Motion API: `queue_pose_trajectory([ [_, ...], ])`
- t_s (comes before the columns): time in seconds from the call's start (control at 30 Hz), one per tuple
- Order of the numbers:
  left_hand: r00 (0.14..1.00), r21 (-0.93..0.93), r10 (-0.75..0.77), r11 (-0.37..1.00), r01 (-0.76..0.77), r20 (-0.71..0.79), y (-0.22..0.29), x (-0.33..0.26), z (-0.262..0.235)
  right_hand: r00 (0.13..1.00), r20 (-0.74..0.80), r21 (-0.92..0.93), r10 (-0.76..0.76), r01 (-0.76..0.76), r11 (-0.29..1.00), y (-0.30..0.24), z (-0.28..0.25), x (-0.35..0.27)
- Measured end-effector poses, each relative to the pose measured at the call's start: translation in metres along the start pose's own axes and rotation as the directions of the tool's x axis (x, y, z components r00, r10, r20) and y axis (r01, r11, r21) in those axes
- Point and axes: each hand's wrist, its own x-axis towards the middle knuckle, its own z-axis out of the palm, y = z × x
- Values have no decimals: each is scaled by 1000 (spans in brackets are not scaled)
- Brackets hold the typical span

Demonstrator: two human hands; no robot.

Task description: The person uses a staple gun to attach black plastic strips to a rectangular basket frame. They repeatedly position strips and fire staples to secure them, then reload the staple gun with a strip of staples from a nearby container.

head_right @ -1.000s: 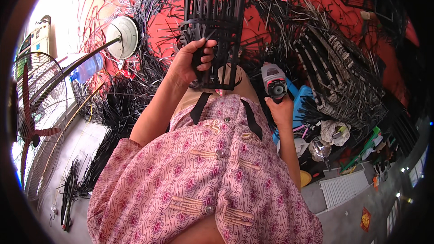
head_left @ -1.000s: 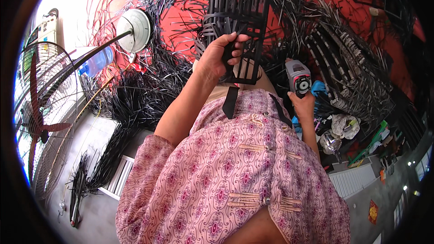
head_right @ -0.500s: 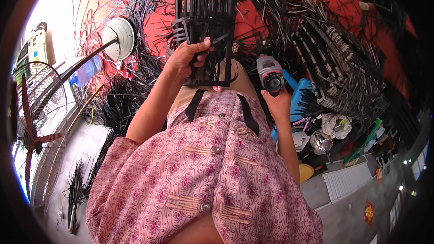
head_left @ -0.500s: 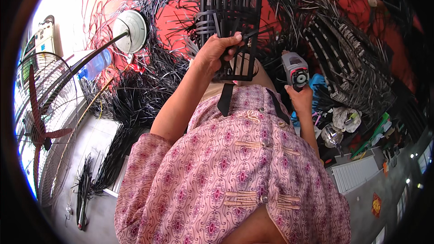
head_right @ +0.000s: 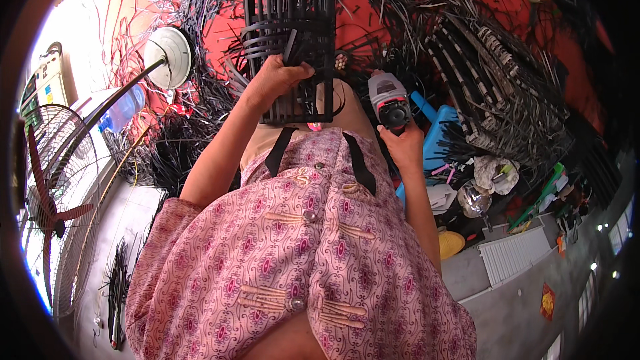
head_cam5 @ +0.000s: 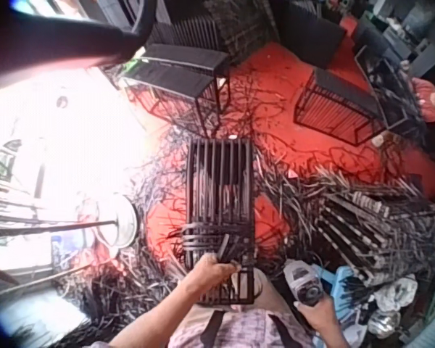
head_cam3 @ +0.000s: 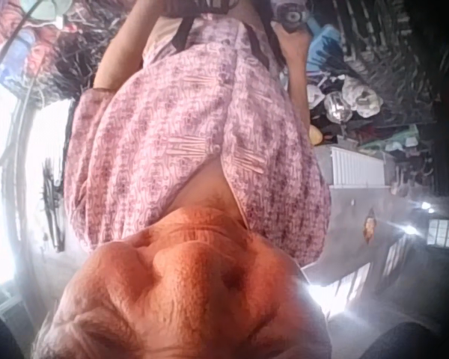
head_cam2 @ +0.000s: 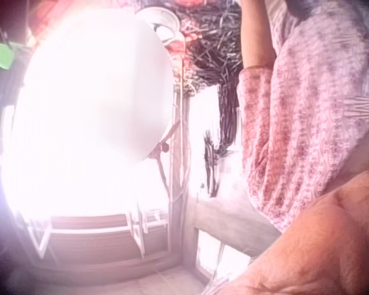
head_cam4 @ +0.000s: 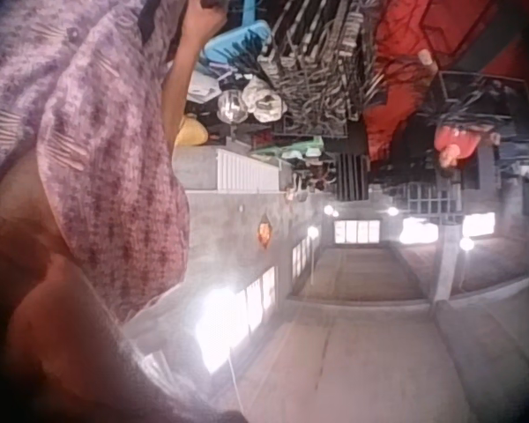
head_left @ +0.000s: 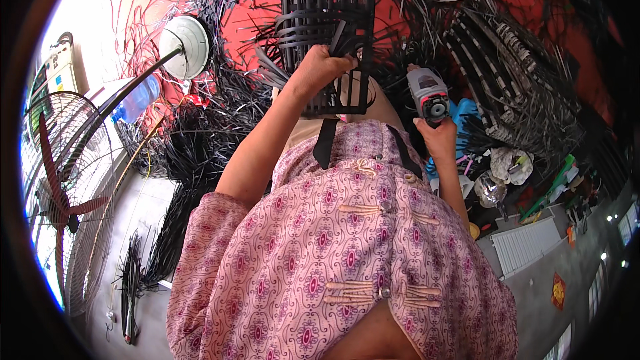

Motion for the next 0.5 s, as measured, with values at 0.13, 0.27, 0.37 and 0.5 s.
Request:
queue_pose_trajectory([
  [0.13,996,332,32,943,-2,-84,1,11,2,997,29,1,-68,68,998,-4,0,2],
  [0.27,985,604,78,797,30,-151,-3,38,8,984,20,44,-177,176,983,-13,3,4],
  [0.37,977,689,114,724,42,-179,-8,51,9,977,48,50,-208,205,977,-10,6,6],
  [0.5,971,721,171,693,2,-167,-24,67,3,963,85,11,-254,254,967,-32,8,11],
])
